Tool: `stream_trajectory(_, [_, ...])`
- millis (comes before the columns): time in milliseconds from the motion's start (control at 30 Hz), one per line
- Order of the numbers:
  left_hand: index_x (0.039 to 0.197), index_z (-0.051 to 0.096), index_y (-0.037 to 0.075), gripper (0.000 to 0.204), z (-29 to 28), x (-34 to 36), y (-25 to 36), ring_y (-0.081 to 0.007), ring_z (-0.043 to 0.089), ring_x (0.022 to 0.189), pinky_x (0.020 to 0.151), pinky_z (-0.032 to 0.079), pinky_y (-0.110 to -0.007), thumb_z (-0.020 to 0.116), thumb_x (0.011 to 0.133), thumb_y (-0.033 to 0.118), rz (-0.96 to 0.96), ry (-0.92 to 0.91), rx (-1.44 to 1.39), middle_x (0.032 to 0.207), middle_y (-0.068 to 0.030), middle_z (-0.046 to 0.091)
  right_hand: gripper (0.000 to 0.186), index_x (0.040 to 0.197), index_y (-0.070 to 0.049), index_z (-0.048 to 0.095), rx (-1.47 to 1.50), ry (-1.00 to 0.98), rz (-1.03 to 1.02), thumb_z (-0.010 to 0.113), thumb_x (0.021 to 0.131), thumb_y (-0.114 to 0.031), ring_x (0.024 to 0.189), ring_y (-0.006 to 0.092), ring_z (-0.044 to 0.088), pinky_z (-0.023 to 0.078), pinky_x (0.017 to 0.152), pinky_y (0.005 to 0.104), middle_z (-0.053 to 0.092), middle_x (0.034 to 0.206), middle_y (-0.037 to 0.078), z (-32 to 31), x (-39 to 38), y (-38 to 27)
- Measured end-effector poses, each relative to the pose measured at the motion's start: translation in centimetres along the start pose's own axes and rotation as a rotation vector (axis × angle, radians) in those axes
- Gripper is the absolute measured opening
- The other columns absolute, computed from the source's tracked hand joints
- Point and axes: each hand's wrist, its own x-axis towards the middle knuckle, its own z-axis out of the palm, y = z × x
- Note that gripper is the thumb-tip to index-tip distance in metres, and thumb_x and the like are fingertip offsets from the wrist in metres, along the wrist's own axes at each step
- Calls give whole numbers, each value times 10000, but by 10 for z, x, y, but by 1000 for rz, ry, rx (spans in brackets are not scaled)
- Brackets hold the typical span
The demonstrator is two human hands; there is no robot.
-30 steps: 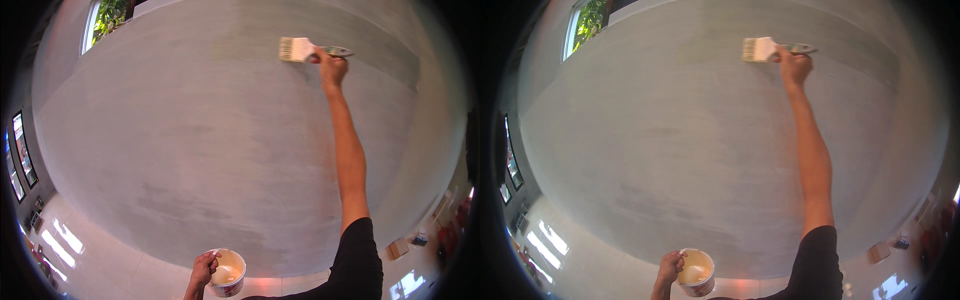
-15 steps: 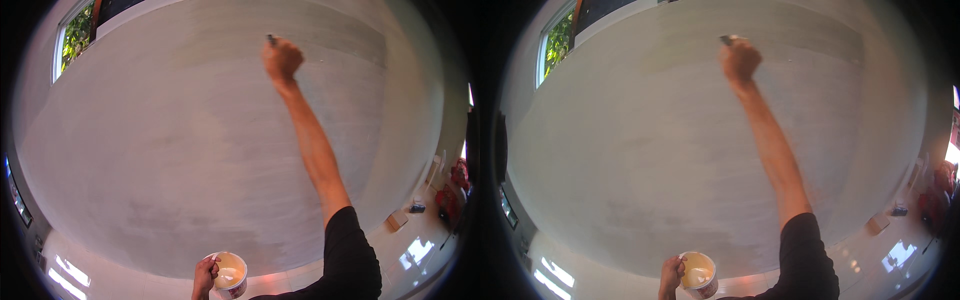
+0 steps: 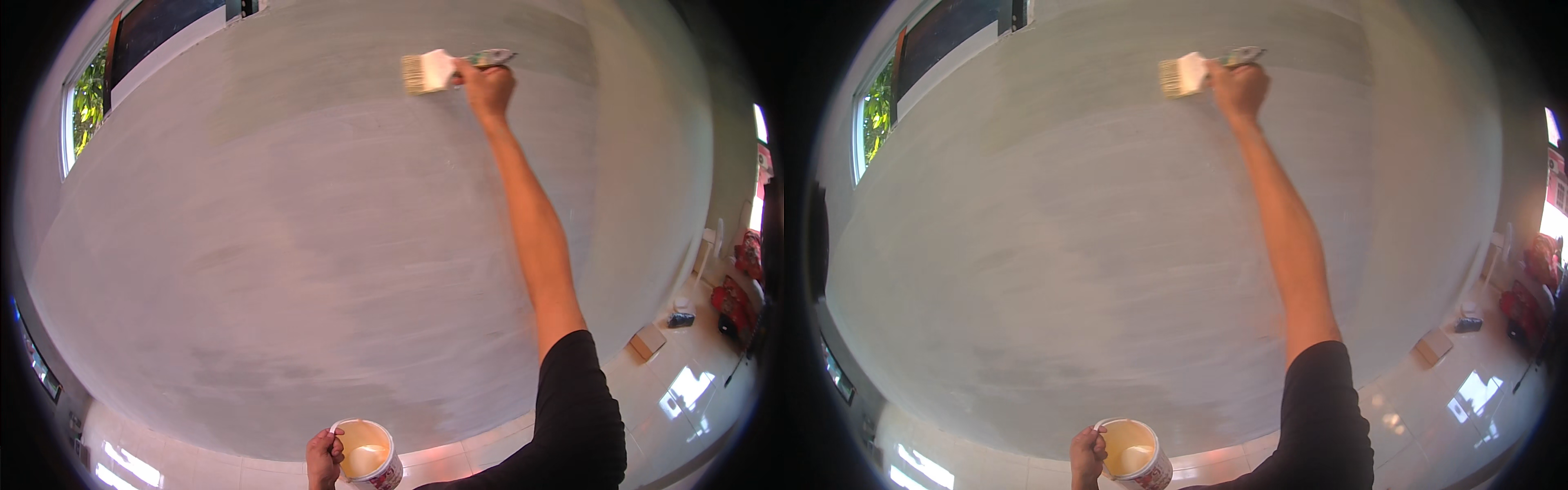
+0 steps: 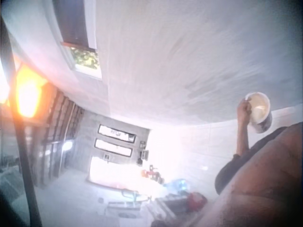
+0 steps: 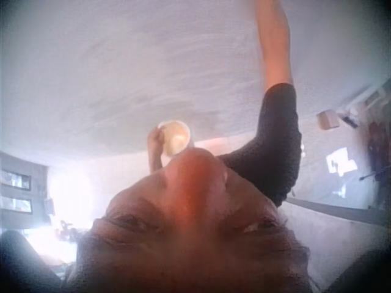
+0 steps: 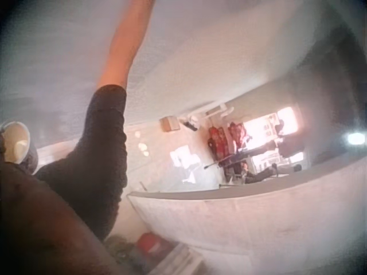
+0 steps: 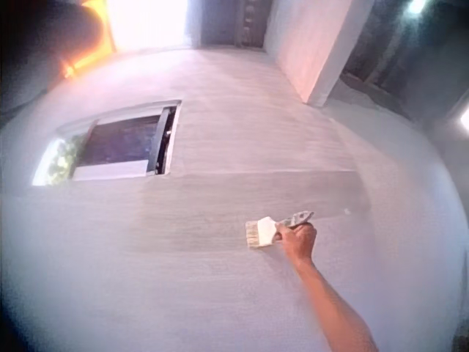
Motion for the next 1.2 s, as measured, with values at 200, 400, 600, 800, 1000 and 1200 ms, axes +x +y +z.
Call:
stream_trajectory(200, [962,566,-40,241,9,7,1,-68,283,437,397,223,-223,442,934,166,-15,-53,-20,543,17,398,313,588,-33,657,-545,210,-61,713,708,-317,553,293,651,502,556,408,656,583,106,-110,59,31])
stream_trajectory(400, [969,566,-36,240,33,10,-7,-66,282,435,391,217,-221,446,941,170,-38,-70,2,544,13,397,215,651,-84,675,-798,234,-269,645,746,-275,608,339,647,498,545,453,644,622,126,-45,39,26])
stream_trajectory(600, [966,571,-29,229,53,12,-4,-67,289,435,390,222,-219,449,936,161,-45,-128,-9,550,11,408,309,521,-62,585,-222,5,-345,678,765,-227,426,257,540,432,474,378,540,462,80,16,-29,-49])
stream_trajectory(800, [940,580,-24,223,67,2,-11,-64,288,438,390,221,-216,449,927,155,51,-51,67,557,16,411,185,628,-16,668,109,-85,-3,752,725,-149,538,109,636,502,514,246,654,581,54,-34,25,31])
stream_trajectory(1000, [1065,668,57,243,61,5,-20,-363,584,809,716,457,-465,559,860,129,145,-27,900,895,-191,636,324,587,-36,666,-499,231,-140,723,710,-331,523,277,641,507,565,386,637,544,112,-164,103,89])
stream_trajectory(1200, [1070,672,63,239,74,1,-21,-367,582,816,710,463,-452,551,882,145,76,-22,793,941,-192,638,300,595,-41,651,-863,305,-312,649,775,-281,588,333,650,494,532,431,642,613,162,-132,89,66])
